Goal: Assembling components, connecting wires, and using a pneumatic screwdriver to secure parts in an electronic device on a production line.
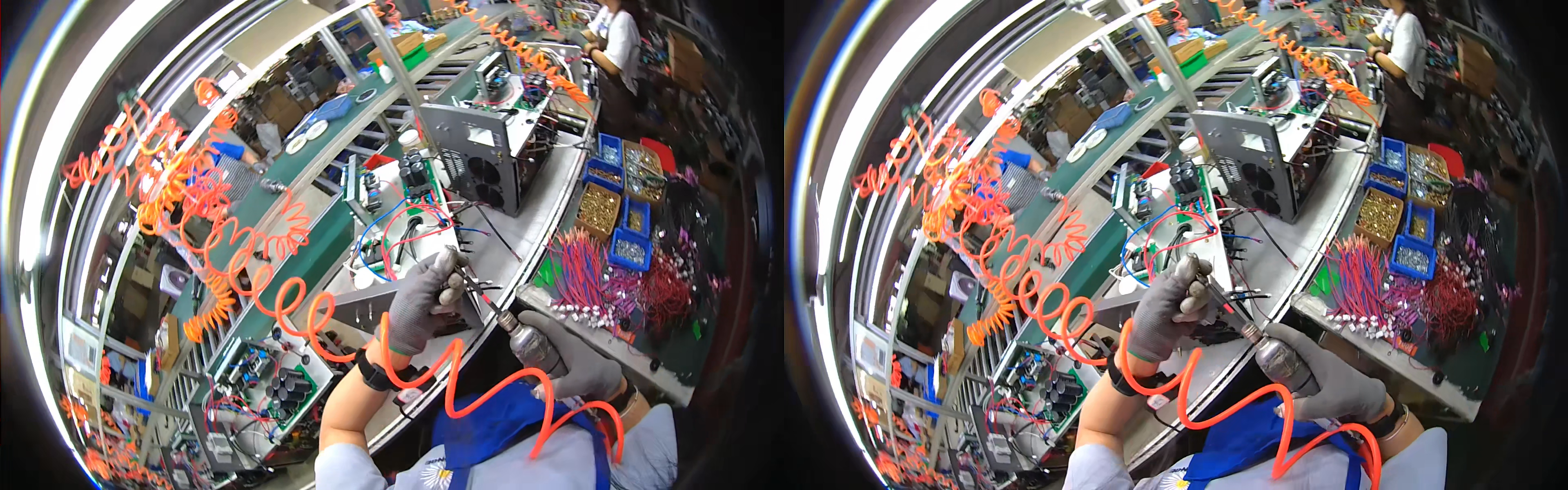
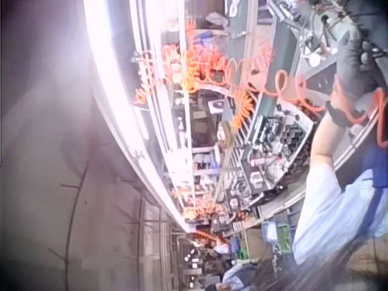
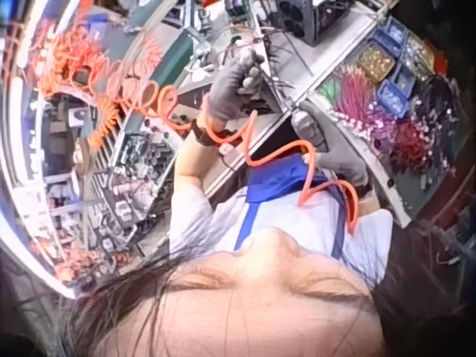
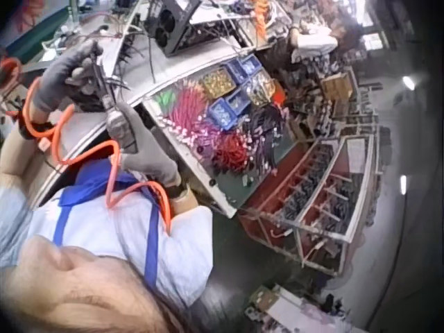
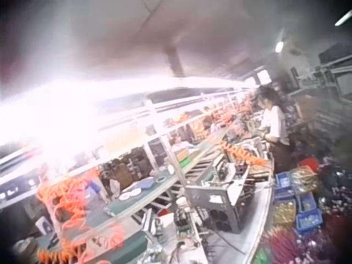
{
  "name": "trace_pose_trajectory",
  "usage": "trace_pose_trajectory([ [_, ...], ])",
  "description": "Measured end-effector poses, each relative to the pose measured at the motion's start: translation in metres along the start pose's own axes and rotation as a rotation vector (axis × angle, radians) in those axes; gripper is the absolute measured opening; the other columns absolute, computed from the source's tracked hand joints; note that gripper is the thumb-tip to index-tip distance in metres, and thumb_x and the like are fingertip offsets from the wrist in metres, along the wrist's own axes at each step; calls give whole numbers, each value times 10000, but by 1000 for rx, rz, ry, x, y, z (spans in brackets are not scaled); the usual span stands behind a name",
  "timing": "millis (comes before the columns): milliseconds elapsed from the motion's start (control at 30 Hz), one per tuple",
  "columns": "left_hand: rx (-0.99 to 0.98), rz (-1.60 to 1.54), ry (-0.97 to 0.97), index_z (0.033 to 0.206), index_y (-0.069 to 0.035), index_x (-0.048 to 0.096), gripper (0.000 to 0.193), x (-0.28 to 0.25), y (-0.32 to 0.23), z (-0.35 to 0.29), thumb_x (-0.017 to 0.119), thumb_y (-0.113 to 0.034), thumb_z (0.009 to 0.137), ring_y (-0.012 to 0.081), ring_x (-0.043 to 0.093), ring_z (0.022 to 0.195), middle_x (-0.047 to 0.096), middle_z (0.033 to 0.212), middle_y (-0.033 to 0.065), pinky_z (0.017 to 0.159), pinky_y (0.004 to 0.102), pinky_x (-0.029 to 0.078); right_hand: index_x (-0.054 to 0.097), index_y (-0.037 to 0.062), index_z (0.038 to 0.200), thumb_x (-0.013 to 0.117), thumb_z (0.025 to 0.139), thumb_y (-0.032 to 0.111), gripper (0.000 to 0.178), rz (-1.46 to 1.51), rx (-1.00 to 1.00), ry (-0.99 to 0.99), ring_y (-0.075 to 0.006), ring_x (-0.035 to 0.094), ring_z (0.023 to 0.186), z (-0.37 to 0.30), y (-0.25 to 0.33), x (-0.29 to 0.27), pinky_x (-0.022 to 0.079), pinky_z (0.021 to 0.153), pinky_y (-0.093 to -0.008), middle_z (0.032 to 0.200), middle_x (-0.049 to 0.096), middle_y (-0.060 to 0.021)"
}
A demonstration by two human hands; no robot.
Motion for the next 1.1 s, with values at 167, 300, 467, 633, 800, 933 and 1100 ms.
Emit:
trace_pose_trajectory([
  [167, -26, 137, 72, 1032, -34, 575, 296, 11, -11, -5, 534, -324, 994, 26, 376, 457, 525, 663, -28, 416, 179, 289, 137, 122, 1534, 719, 719, -15, 1011, 159, -64, -15, -96, 552, 857, -6, -8, 12, 500, 699, -254, 1240, 483, -48],
  [300, 19, 386, 102, 989, -21, 631, 234, 9, -27, -14, 577, -248, 974, 13, 448, 500, 573, 717, -25, 422, 161, 318, 153, 117, 1527, 729, 709, 27, 1004, 162, -100, -80, -118, 551, 773, -11, -11, 33, 488, 621, -272, 1158, 485, -69],
  [467, -99, 497, 228, 936, -48, 622, 292, -2, -26, -29, 554, -328, 979, -2, 388, 486, 509, 673, -46, 390, 160, 246, 153, 111, 1524, 711, 714, 35, 988, 112, -120, -159, -122, 550, 779, -10, -24, 65, 492, 654, -273, 1093, 494, -70],
  [633, 344, 1018, 159, 988, 16, 672, 474, -33, -80, 5, 558, -443, 962, 46, 430, 675, 484, 699, -48, 614, 236, 370, 141, 106, 1524, 653, 736, -1, 946, 92, -221, -264, -141, 581, 626, -6, -45, 88, 493, 549, -290, 978, 540, -106],
  [800, 45, 1555, 232, 945, 39, 672, 685, -96, -39, 47, 464, -614, 941, 118, 582, 754, 658, 773, 58, 695, 316, 471, 177, 122, 1513, 656, 756, 25, 901, 119, -169, -341, -141, 579, 617, 10, -98, 117, 493, 545, -291, 1008, 537, -97],
  [933, -12, 1490, 356, 896, 10, 700, 725, -125, -35, 36, 421, -659, 932, 148, 584, 661, 639, 699, 59, 644, 315, 471, 215, 122, 1498, 677, 773, 83, 861, 109, -94, -376, -141, 577, 606, 29, -135, 129, 497, 537, -296, 1005, 544, -94],
  [1100, -6, 1494, 449, 802, 75, 657, 787, -124, -36, 10, 489, -690, 874, 218, 613, 690, 619, 650, 133, 655, 368, 458, 207, 72, 1487, 708, 771, 147, 877, -21, -64, -480, -128, 577, 588, 57, -149, 127, 496, 521, -290, 901, 558, -83],
])
Point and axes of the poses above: each hand's wrist, its own z-axis towards the middle knuckle, its own x-axis out of the palm, y = z × x, the point moved 9 cm from there along z, towards the middle knuckle
